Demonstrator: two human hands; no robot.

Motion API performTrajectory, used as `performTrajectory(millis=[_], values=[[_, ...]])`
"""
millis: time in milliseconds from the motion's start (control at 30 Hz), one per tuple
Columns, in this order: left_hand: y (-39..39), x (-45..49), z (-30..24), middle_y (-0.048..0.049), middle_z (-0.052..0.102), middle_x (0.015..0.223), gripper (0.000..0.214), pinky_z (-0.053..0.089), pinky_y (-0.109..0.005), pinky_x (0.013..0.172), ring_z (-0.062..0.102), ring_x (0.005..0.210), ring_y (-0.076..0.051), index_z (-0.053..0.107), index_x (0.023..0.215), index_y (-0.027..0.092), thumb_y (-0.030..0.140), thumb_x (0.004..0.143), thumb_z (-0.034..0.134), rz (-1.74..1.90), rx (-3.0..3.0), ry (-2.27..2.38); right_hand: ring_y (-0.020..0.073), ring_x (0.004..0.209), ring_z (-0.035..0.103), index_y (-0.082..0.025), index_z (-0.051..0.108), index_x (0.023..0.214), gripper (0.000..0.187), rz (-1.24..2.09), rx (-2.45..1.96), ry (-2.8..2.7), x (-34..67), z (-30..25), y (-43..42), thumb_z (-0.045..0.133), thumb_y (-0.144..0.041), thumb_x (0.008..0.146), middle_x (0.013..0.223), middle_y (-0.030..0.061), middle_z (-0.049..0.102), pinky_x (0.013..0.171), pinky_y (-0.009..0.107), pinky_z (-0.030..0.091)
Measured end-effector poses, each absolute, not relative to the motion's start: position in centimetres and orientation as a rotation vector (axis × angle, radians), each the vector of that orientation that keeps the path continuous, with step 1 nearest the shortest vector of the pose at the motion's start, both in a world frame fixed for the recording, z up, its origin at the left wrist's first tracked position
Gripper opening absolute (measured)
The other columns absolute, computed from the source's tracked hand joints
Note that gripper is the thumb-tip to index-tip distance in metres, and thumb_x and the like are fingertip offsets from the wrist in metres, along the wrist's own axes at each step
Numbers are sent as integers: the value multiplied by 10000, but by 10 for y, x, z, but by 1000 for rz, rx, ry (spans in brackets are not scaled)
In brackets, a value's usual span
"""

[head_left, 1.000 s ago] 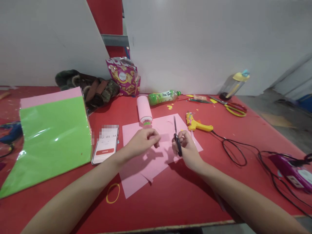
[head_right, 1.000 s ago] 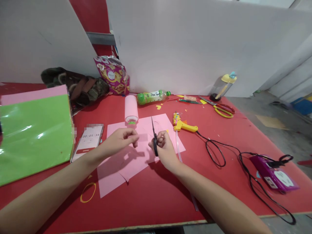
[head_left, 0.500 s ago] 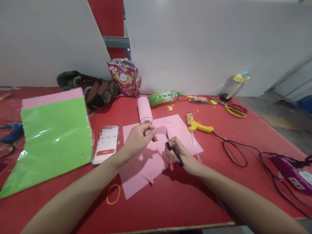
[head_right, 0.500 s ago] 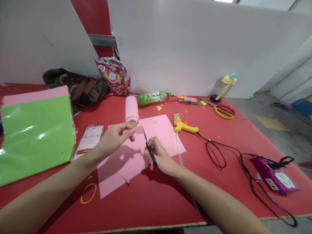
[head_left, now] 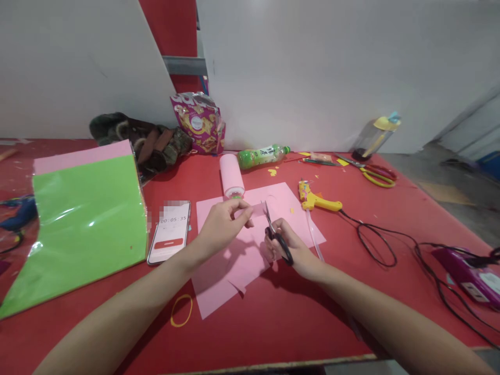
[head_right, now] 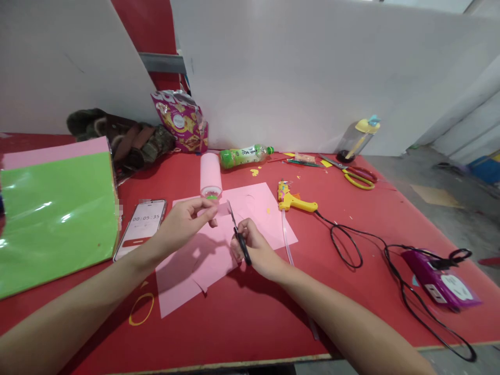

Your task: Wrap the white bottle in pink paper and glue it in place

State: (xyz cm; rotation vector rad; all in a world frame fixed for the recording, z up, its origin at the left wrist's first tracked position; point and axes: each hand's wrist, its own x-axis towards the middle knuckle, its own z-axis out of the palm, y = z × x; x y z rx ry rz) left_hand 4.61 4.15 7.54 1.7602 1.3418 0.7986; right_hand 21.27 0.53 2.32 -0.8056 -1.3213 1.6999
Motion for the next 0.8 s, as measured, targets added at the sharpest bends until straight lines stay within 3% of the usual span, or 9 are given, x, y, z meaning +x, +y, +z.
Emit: performTrajectory(millis=[800], values=[[41, 48, 79, 0, 622, 603, 184, 410, -225, 573, 541, 564, -108, 567, 672, 158, 265, 787, 470, 793, 1749, 1348, 56, 439, 368, -235, 284, 757, 312, 1678, -803, -1321, 212, 24, 5, 528, -430, 755, 554, -101, 380, 465, 215, 322]])
